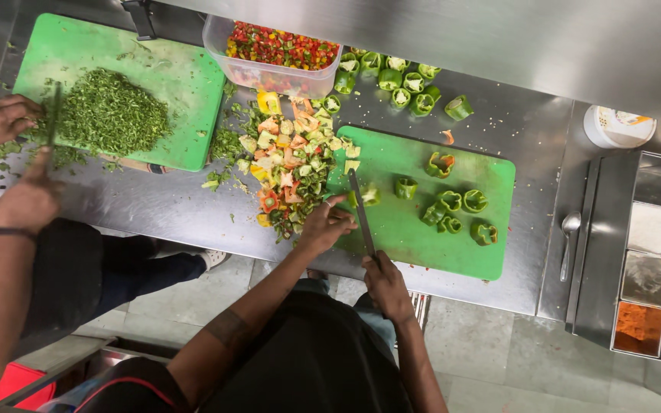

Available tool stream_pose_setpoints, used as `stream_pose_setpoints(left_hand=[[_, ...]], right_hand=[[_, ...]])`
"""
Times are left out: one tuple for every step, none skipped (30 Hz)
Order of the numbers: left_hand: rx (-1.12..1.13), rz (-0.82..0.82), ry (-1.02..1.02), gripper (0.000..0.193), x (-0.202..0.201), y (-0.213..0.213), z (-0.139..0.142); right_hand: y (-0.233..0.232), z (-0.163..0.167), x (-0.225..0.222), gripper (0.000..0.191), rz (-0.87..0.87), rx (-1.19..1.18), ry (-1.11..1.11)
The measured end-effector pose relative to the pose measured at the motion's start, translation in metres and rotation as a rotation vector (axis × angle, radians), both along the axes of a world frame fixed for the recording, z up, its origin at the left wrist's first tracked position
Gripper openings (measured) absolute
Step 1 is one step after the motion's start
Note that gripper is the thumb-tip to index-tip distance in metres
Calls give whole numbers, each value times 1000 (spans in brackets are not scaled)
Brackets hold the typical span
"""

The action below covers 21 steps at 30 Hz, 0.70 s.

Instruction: The person uses a knife to cut green bell peppers into rings on a green cutting board. Another person chops herbs on a separate board nearby. The workspace includes a stainless steel counter, a container of mixed chopped vegetables, and a spice rack.

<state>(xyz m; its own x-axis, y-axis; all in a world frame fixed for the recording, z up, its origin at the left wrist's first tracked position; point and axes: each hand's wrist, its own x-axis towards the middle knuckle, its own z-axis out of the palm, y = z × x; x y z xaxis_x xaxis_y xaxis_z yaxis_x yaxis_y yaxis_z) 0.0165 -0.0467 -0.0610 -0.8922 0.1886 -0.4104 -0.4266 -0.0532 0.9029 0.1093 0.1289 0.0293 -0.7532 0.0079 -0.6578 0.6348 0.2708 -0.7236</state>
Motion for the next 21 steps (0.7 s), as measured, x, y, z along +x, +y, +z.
stream_pose_setpoints(left_hand=[[-82, -24, -16, 64, -1, 0, 4], [-165, -47, -29, 65, -3, 0, 8], [-249, -69, -47, 66, -3, 1, 12], [-330, -73, 3, 65, -3, 2, 15], [-410, -75, 57, 64, -6, 5, 18], [-490, -74, 113, 63, -9, 8, 21], [-490, 1, 178, 55, -11, 12, 22], [-488, 74, 241, 47, -12, 16, 23], [-485, 145, 305, 40, -13, 19, 23], [-506, 103, 240, 34, -13, 23, 23], [-526, 58, 177, 30, -12, 25, 22], [-548, 11, 117, 29, -13, 29, 22], [-556, -27, 171, 27, -10, 35, 21], [-566, -63, 227, 25, -6, 43, 21], [-575, -98, 281, 24, -6, 51, 21], [-618, -112, 314, 25, -8, 62, 22], [-661, -125, 345, 26, -11, 76, 23], [-703, -137, 376, 27, -13, 91, 25], [-570, -163, 230, 26, -18, 103, 26], [-438, -185, 85, 27, -24, 114, 28], [-307, -202, -57, 29, -27, 121, 30]], right_hand=[[-2, 0, -1, 24, 39, 122, 146], [-5, -1, -3, 24, 79, 243, 294], [-7, 0, -3, 25, 122, 361, 439], [-7, 3, -1, 25, 76, 297, 344], [-5, 7, 0, 25, 31, 234, 254], [-4, 11, -1, 25, -13, 170, 166], [-5, 16, -1, 24, -21, 207, 190], [-5, 21, 1, 24, -30, 245, 211], [-4, 26, 3, 24, -42, 282, 234], [-1, 32, 7, 24, -94, 226, 227], [3, 38, 12, 26, -149, 169, 221], [7, 43, 16, 27, -207, 110, 217], [13, 47, 22, 26, -262, 95, 192], [20, 50, 27, 25, -317, 78, 168], [27, 51, 32, 24, -370, 59, 143], [34, 50, 36, 24, -417, 39, 128], [42, 49, 39, 23, -462, 18, 113], [50, 47, 42, 23, -505, -1, 97], [58, 45, 45, 23, -520, -8, 99], [64, 42, 48, 24, -532, -17, 100], [70, 39, 50, 25, -543, -30, 102]])
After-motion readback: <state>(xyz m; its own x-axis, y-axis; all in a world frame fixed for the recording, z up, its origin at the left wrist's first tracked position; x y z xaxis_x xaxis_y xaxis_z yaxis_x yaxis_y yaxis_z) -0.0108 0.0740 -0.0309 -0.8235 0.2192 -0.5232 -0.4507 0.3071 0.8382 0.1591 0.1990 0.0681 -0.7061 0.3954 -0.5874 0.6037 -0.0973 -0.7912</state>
